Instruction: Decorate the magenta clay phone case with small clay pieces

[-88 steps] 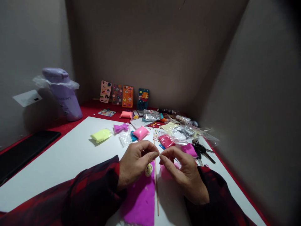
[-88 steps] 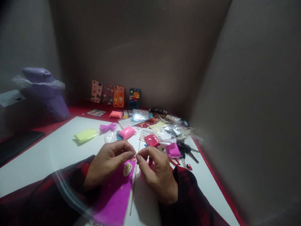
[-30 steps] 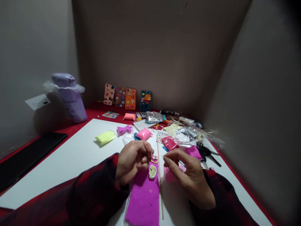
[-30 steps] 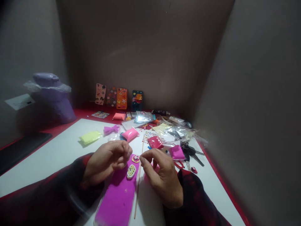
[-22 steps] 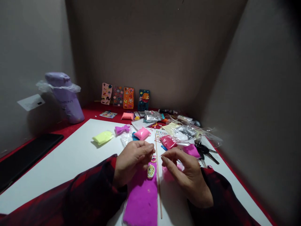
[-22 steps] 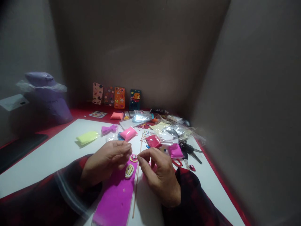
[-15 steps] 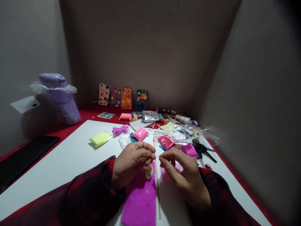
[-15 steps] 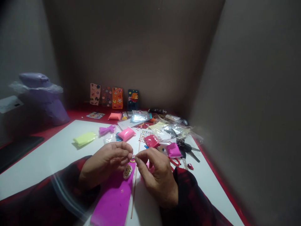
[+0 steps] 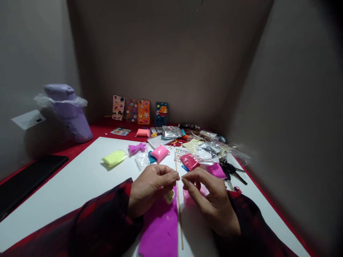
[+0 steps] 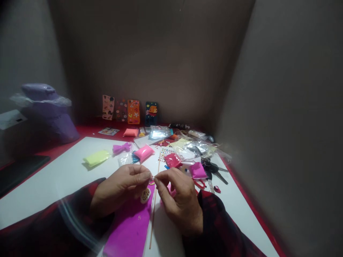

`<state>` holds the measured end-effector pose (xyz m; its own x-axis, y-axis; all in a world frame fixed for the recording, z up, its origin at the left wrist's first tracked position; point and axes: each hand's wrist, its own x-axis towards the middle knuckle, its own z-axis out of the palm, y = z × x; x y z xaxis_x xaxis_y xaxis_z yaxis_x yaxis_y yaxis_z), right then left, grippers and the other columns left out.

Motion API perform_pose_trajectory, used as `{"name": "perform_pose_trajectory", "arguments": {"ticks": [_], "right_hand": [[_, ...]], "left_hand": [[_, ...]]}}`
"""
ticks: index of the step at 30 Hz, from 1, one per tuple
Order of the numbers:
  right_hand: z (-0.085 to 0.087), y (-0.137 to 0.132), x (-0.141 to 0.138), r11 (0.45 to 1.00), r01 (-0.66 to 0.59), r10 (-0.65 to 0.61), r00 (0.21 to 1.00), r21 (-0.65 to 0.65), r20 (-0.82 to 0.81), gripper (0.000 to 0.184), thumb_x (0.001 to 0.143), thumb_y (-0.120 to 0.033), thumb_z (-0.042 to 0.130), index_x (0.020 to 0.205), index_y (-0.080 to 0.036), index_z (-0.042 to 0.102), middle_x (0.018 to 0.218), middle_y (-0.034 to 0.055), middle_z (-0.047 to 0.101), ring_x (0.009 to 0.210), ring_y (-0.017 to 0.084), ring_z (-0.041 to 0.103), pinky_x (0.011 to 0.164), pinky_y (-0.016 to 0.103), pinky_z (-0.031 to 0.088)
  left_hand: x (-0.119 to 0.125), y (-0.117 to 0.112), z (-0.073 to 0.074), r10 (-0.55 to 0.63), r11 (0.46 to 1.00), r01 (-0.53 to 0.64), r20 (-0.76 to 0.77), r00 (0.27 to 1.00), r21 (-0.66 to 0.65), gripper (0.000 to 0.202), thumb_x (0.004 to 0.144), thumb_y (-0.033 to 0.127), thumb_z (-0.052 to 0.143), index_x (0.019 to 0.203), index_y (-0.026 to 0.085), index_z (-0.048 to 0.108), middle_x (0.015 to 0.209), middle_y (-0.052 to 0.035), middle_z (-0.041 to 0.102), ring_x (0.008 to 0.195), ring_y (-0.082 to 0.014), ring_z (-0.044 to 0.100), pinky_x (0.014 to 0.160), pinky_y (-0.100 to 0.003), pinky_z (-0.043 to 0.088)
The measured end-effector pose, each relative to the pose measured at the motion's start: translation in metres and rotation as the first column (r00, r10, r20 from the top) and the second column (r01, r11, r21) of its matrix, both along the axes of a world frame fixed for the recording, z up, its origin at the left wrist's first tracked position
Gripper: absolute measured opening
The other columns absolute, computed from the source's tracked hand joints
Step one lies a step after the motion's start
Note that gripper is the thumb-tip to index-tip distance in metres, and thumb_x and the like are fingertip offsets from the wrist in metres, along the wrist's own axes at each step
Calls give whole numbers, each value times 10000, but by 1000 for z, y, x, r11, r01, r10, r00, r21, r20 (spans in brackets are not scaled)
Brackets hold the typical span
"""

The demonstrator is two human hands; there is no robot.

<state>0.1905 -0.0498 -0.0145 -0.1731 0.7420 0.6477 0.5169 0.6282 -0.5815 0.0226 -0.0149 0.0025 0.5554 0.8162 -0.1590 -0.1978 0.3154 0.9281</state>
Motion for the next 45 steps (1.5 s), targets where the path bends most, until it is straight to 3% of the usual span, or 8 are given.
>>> {"name": "perform_pose_trajectory", "arguments": {"ticks": [5, 14, 25, 30, 45], "right_hand": [[-1, 0, 0, 1000, -7, 7, 1000, 8, 9, 62, 852, -164, 558, 821, -177, 609, 659, 3, 572, 591, 120, 499, 520, 253, 366], [-2, 0, 0, 1000, -5, 5, 1000, 18, 18, 47, 852, -157, 560, 822, -173, 592, 665, 3, 569, 601, 120, 504, 535, 260, 367], [-1, 1, 1, 999, 3, -3, 1000, 33, -5, 84, 869, -158, 540, 915, -168, 610, 694, 16, 606, 634, 138, 537, 574, 279, 393], [-3, 2, -1, 1000, 10, -10, 1000, 20, -1, 45, 852, -158, 570, 862, -176, 610, 672, 2, 576, 600, 123, 502, 551, 269, 375], [1, 1, -2, 999, -1, -1, 999, 36, 37, 69, 846, -125, 555, 833, -178, 597, 677, 7, 581, 623, 134, 506, 568, 283, 367]], "left_hand": [[2, 0, 0, 8, 1000, -8, -17, 1000, -2, 309, 696, 345, 725, 604, 130, 523, 446, 53, 397, 434, -80, 390, 470, -244, 336], [1, 1, -1, -11, 999, 11, -12, 1000, 37, 280, 738, 322, 681, 602, 128, 532, 448, 39, 427, 435, -97, 439, 477, -250, 337], [1, 2, 0, 20, 1000, -20, 19, 1000, 12, 268, 761, 277, 652, 584, 142, 504, 435, 73, 350, 414, -61, 320, 475, -244, 294], [0, 2, -3, 3, 1000, -3, 17, 1000, -15, 246, 755, 295, 656, 625, 137, 520, 425, 77, 325, 424, -75, 360, 473, -239, 288], [1, -1, 0, 31, 999, -29, -54, 998, 28, 288, 776, 361, 632, 640, 126, 538, 478, 25, 467, 444, -95, 442, 474, -236, 336]]}}
